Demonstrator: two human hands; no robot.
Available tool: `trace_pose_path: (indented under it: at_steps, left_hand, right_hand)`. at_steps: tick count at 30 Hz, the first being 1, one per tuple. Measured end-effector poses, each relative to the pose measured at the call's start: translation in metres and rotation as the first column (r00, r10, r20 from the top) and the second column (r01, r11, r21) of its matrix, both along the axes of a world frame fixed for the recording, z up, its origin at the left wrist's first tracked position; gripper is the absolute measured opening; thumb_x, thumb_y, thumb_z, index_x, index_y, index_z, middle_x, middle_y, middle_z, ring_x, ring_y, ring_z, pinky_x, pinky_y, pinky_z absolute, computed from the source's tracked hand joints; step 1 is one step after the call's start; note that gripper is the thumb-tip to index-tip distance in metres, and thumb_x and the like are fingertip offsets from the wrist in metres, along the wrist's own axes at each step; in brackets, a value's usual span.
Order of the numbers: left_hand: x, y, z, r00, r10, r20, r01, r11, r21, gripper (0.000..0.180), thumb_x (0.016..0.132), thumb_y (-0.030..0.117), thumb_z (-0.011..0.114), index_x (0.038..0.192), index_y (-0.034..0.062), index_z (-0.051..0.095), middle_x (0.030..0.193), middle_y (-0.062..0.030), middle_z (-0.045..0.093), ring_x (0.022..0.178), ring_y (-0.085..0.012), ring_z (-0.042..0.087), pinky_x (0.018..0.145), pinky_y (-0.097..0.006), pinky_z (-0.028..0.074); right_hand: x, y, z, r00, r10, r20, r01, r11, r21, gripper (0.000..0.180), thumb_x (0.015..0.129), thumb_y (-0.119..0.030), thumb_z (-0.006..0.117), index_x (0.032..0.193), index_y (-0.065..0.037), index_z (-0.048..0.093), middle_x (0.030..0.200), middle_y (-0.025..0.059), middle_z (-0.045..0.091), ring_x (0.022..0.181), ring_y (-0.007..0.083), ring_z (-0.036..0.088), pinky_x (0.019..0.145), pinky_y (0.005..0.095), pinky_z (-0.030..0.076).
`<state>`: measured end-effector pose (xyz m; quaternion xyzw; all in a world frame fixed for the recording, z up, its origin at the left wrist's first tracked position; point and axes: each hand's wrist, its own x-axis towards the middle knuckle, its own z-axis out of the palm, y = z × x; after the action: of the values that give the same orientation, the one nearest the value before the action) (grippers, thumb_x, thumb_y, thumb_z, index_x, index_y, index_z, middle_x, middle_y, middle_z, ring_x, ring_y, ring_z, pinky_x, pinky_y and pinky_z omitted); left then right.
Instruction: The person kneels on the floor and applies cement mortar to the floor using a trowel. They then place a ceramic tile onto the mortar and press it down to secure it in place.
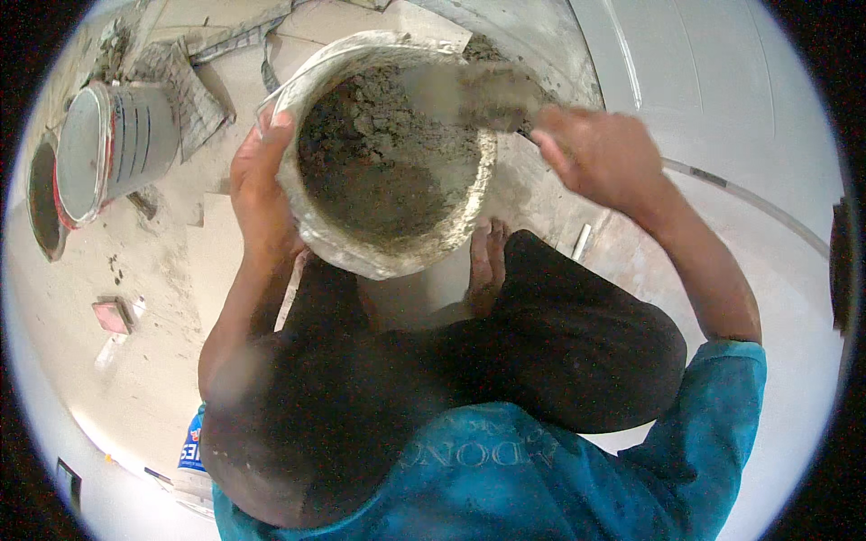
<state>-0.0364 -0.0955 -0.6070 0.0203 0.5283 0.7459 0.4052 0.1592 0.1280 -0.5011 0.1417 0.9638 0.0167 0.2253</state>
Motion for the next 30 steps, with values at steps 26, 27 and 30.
trace_pose_path:
  at_steps: [26,27,30]
  left_hand:
    - [-0.015,0.008,0.005,0.994,-0.043,-0.103,0.031,0.992,-0.12,0.037,0.094,0.028,0.058,0.116,-0.0005,0.063,0.107,-0.0083,0.066,0.1,-0.0176,0.06,0.091,-0.03,0.044]
    - [-0.017,0.007,0.004,0.998,0.0,-0.059,-0.006,0.995,-0.101,0.036,0.094,0.027,0.058,0.115,-0.0012,0.064,0.105,-0.0073,0.066,0.098,-0.0161,0.06,0.09,-0.028,0.044]
    - [-0.015,0.004,0.0,0.999,0.033,0.001,-0.033,0.996,-0.078,0.035,0.094,0.026,0.058,0.113,-0.0019,0.065,0.103,-0.0064,0.067,0.095,-0.0147,0.06,0.089,-0.027,0.044]
  right_hand:
    - [-0.036,-0.082,-0.016,0.877,0.473,0.082,-0.46,0.78,0.425,0.013,0.088,-0.029,0.06,0.094,-0.018,0.063,0.088,0.0009,0.061,0.082,0.0143,0.062,0.059,0.0334,0.046]
    - [-0.028,-0.077,-0.015,0.882,0.468,0.058,-0.458,0.818,0.348,0.014,0.088,-0.029,0.06,0.096,-0.018,0.063,0.09,0.001,0.06,0.082,0.0143,0.062,0.06,0.0329,0.046]
    - [-0.023,-0.048,-0.009,0.902,0.413,-0.124,-0.379,0.897,0.228,0.02,0.091,-0.031,0.06,0.104,-0.017,0.062,0.088,0.0038,0.061,0.078,0.0191,0.064,0.058,0.0367,0.049]
